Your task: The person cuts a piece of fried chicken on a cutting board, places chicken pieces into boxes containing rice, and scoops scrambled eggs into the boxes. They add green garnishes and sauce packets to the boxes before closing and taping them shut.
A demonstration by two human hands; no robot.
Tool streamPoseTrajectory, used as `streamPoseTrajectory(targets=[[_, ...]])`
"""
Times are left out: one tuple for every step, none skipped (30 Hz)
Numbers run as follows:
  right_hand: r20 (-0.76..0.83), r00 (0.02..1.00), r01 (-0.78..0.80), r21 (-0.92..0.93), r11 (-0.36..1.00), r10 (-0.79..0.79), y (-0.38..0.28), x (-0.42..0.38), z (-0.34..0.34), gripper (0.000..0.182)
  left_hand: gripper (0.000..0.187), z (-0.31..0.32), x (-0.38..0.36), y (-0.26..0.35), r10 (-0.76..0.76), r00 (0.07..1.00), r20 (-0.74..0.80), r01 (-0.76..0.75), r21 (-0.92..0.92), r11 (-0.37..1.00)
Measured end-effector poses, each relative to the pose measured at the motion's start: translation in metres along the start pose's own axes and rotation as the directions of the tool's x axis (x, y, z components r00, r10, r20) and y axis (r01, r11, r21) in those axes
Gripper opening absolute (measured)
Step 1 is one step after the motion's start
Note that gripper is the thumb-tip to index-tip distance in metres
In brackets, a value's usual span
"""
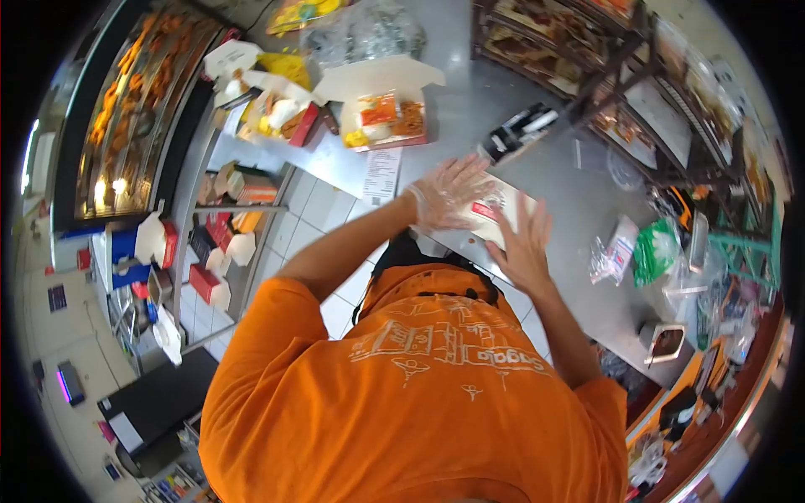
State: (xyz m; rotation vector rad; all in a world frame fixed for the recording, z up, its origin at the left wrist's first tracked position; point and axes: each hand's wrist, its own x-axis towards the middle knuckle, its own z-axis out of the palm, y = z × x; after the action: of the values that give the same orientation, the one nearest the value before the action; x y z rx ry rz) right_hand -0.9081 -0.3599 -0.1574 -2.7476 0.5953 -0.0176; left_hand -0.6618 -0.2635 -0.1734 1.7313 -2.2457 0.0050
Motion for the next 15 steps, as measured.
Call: streamPoseTrajectory(targets=[[-0.031, 0.995, 0.097, -0.006, 0.995, -0.097, 0.012, 0.001, 0.0, 0.06, 0.085, -0.001, 0.003, -0.006, 0.04, 0.993, 0.107, -0.032, -0.076, 0.997], [-0.029, 0.992, 0.123, -0.009, 0.992, -0.123, 0.021, 0.002, 0.001, 0.06, 0.084, 0.0, 0.009, -0.01, 0.113, 0.982, 0.148, -0.1, -0.088, 0.991], [-0.025, 0.985, 0.168, -0.014, 0.986, -0.168, 0.03, 0.006, 0.002, 0.062, 0.083, -0.001, 0.014, -0.015, 0.168, 0.968, 0.185, -0.153, -0.091, 0.984], [-0.02, 0.975, 0.223, -0.014, 0.975, -0.223, 0.036, 0.011, 0.005, 0.063, 0.082, -0.002, 0.014, -0.02, 0.21, 0.951, 0.227, -0.194, -0.091, 0.977], [-0.037, 0.975, 0.22, -0.033, 0.975, -0.221, 0.036, 0.013, 0.004, 0.064, 0.076, -0.006, 0.015, -0.016, 0.212, 0.953, 0.217, -0.195, -0.097, 0.976], [-0.102, 0.955, 0.27, -0.079, 0.959, -0.278, 0.042, 0.017, 0.011, 0.063, 0.075, -0.001, 0.013, -0.019, 0.217, 0.957, 0.193, -0.207, -0.07, 0.976], [-0.16, 0.931, 0.312, -0.123, 0.942, -0.329, 0.05, 0.019, 0.023, 0.062, 0.073, 0.01, 0.011, -0.023, 0.224, 0.959, 0.172, -0.219, -0.05, 0.974], [-0.213, 0.905, 0.34, -0.165, 0.926, -0.37, 0.046, 0.017, 0.022, 0.062, 0.072, 0.013, 0.011, -0.024, 0.24, 0.959, 0.153, -0.237, -0.04, 0.971], [-0.156, 0.927, 0.319, -0.151, 0.935, -0.342, 0.041, 0.01, 0.02, 0.061, 0.067, 0.017, 0.014, -0.03, 0.267, 0.942, 0.204, -0.245, -0.13, 0.961], [-0.102, 0.943, 0.3, -0.145, 0.943, -0.316, 0.04, 0.006, 0.016, 0.06, 0.068, 0.02, 0.011, -0.028, 0.258, 0.946, 0.199, -0.238, -0.117, 0.964], [-0.055, 0.955, 0.282, -0.144, 0.949, -0.292, 0.035, 0.009, 0.004, 0.059, 0.069, 0.018, 0.007, -0.027, 0.249, 0.949, 0.194, -0.234, -0.095, 0.967], [-0.038, 0.962, 0.263, -0.142, 0.954, -0.27, 0.031, 0.006, -0.003, 0.058, 0.07, 0.001, 0.008, -0.017, 0.235, 0.954, 0.187, -0.224, -0.077, 0.971], [-0.02, 0.966, 0.252, -0.141, 0.957, -0.257, 0.026, 0.003, -0.009, 0.057, 0.076, -0.018, 0.012, -0.012, 0.142, 0.937, 0.32, -0.104, -0.131, 0.986], [-0.009, 0.969, 0.244, -0.144, 0.959, -0.248, 0.021, 0.006, -0.011, 0.057, 0.078, -0.021, 0.009, -0.012, 0.122, 0.941, 0.316, -0.092, -0.107, 0.99], [-0.017, 0.966, 0.249, -0.229, 0.941, -0.259, 0.027, 0.006, -0.003, 0.054, 0.08, -0.022, 0.004, -0.012, 0.102, 0.944, 0.314, -0.078, -0.086, 0.993]])
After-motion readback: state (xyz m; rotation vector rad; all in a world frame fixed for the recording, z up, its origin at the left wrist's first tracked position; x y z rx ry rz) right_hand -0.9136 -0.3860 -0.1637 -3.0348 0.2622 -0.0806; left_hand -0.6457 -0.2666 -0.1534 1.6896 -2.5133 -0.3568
